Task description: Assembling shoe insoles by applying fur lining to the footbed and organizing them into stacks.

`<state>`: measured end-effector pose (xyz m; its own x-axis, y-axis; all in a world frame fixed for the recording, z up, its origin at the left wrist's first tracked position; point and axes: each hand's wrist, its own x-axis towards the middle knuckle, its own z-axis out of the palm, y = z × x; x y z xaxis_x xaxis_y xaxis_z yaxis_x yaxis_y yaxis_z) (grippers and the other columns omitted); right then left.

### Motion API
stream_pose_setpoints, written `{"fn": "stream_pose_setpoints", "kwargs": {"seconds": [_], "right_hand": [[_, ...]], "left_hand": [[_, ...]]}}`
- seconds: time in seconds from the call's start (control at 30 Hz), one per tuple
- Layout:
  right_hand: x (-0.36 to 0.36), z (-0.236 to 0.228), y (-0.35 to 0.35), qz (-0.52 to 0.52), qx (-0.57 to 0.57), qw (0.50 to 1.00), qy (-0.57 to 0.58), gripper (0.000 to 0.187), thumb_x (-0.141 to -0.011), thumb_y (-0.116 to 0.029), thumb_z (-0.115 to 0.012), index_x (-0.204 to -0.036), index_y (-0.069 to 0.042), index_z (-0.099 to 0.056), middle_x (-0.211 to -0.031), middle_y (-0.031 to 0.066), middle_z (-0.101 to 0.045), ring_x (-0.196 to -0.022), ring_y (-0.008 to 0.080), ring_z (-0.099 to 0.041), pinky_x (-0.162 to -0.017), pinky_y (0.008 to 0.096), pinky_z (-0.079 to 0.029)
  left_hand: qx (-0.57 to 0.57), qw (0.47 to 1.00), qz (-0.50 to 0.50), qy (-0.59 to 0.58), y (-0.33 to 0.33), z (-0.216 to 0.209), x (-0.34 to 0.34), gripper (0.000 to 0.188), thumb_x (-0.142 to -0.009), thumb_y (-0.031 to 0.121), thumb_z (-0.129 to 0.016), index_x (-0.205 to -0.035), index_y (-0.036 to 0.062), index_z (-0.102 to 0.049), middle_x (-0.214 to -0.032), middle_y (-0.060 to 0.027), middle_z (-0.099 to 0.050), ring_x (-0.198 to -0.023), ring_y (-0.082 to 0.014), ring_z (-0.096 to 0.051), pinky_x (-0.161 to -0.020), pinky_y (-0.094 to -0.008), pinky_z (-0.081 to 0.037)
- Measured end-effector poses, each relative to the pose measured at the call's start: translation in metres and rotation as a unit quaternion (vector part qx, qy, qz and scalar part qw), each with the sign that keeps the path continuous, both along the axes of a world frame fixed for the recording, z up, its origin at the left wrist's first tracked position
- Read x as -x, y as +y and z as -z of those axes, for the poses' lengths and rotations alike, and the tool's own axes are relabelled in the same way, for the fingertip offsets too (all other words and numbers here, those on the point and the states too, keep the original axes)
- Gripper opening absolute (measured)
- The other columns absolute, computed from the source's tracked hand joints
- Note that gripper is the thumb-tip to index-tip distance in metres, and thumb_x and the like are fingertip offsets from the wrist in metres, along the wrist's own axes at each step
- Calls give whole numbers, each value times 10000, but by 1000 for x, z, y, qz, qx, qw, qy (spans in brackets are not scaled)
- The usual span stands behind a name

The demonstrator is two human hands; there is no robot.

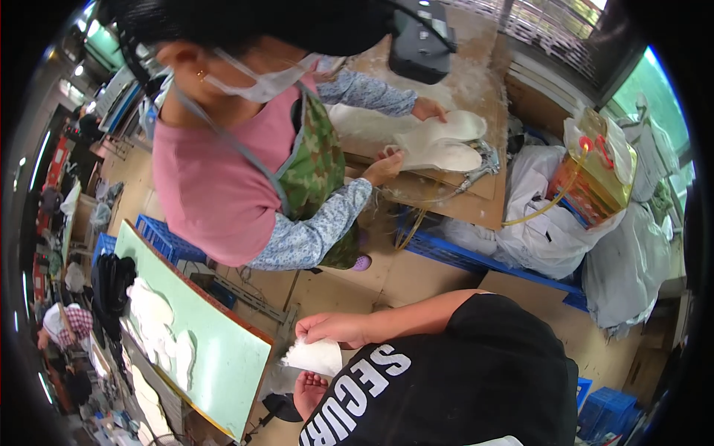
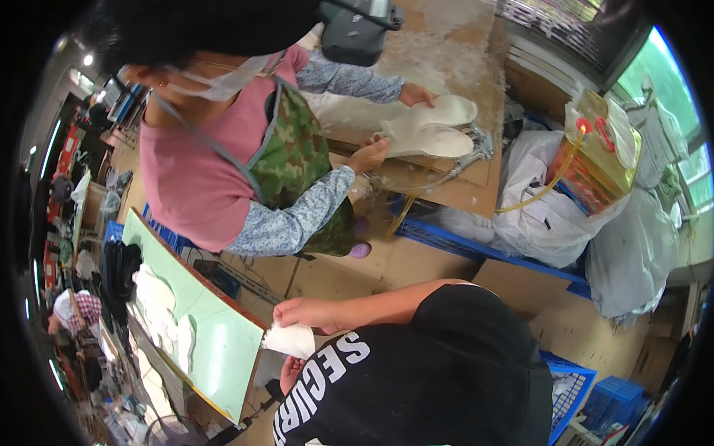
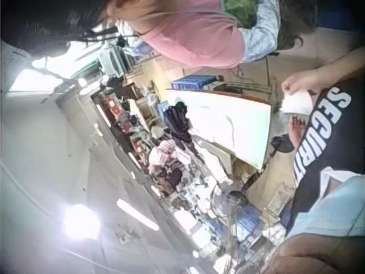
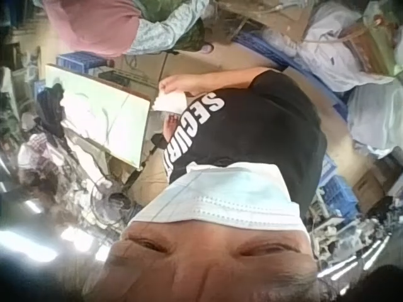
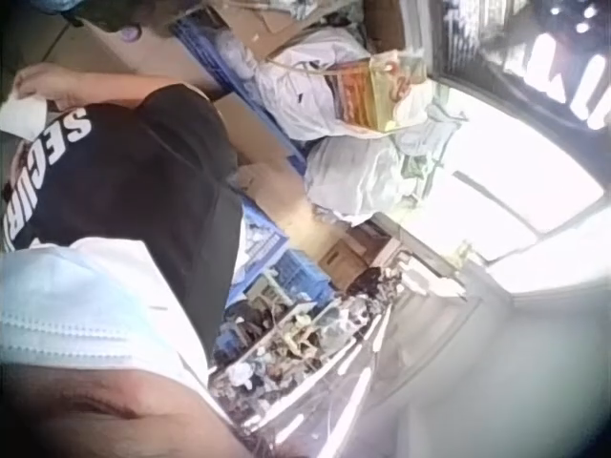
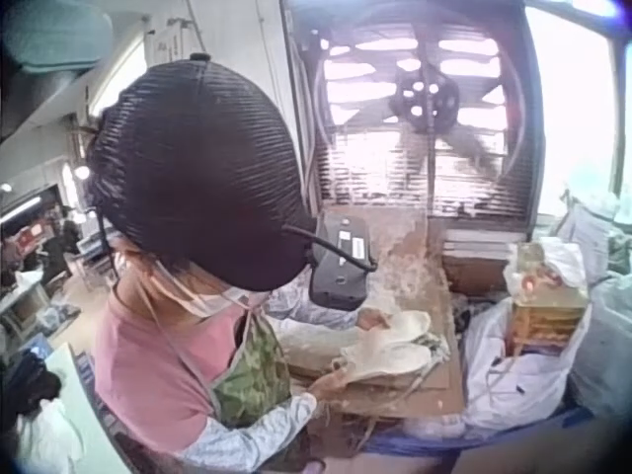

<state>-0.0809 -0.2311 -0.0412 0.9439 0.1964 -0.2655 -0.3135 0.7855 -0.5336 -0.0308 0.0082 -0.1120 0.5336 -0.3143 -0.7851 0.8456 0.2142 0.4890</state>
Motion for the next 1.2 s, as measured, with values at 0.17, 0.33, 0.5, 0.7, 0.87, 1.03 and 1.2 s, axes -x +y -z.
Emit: {"fn": "stream_pose_setpoints", "kwargs": {"seconds": [0.17,0.33,0.5,0.7,0.87,1.03,1.2], "right_hand": [[-33,7,43,-109,41,993,-6,80,-789,-80,-485,-864,-108,-486,-755,-15,-502,-657,58,-507,-523,215,-406],[-59,15,98,-164,36,986,3,125,-775,-42,-480,-891,-65,-521,-793,20,-541,-680,102,-542,-570,247,-445],[-82,3,199,-323,2,946,-11,136,-777,-16,-464,-904,-47,-502,-829,51,-556,-734,135,-572,-638,264,-473],[-98,-19,355,-516,-106,848,-48,117,-790,-78,-510,-904,-57,-496,-877,52,-558,-778,132,-559,-667,261,-463],[-105,-23,431,-517,-99,849,-37,109,-784,-67,-506,-891,-51,-503,-863,59,-565,-799,156,-572,-707,282,-476],[-133,-6,485,-547,-89,832,15,126,-776,-55,-482,-901,-47,-497,-872,79,-570,-810,186,-575,-733,307,-476],[-175,6,555,-579,-61,813,20,141,-772,-89,-476,-905,-47,-499,-888,81,-574,-838,214,-572,-764,330,-469]], "left_hand": [[-18,997,-80,-9,53,12,21,88,-840,165,-556,-830,79,-540,-764,-2,-568,-686,-124,-522,-645,-277,-429],[65,980,-187,24,111,54,39,103,-864,170,-543,-853,67,-555,-806,-38,-591,-739,-159,-556,-662,-300,-461],[101,942,-313,-73,177,66,74,164,-886,203,-503,-893,51,-564,-876,-70,-603,-812,-195,-553,-749,-330,-450],[-65,878,-302,-366,246,11,79,496,-952,380,-272,-1264,20,-411,-1262,-136,-468,-1148,-282,-464,-986,-411,-371],[-65,863,-374,-332,332,9,102,619,-872,551,-372,-1234,56,-460,-1286,-164,-449,-1175,-306,-438,-993,-442,-342],[376,659,-581,-294,393,18,128,756,-791,681,-381,-1232,72,-468,-1319,-184,-409,-1224,-380,-364,-1001,-559,-271],[328,619,-638,-320,439,5,114,867,-737,757,-348,-1267,76,-434,-1358,-207,-351,-1265,-403,-294,-998,-595,-234]]}}
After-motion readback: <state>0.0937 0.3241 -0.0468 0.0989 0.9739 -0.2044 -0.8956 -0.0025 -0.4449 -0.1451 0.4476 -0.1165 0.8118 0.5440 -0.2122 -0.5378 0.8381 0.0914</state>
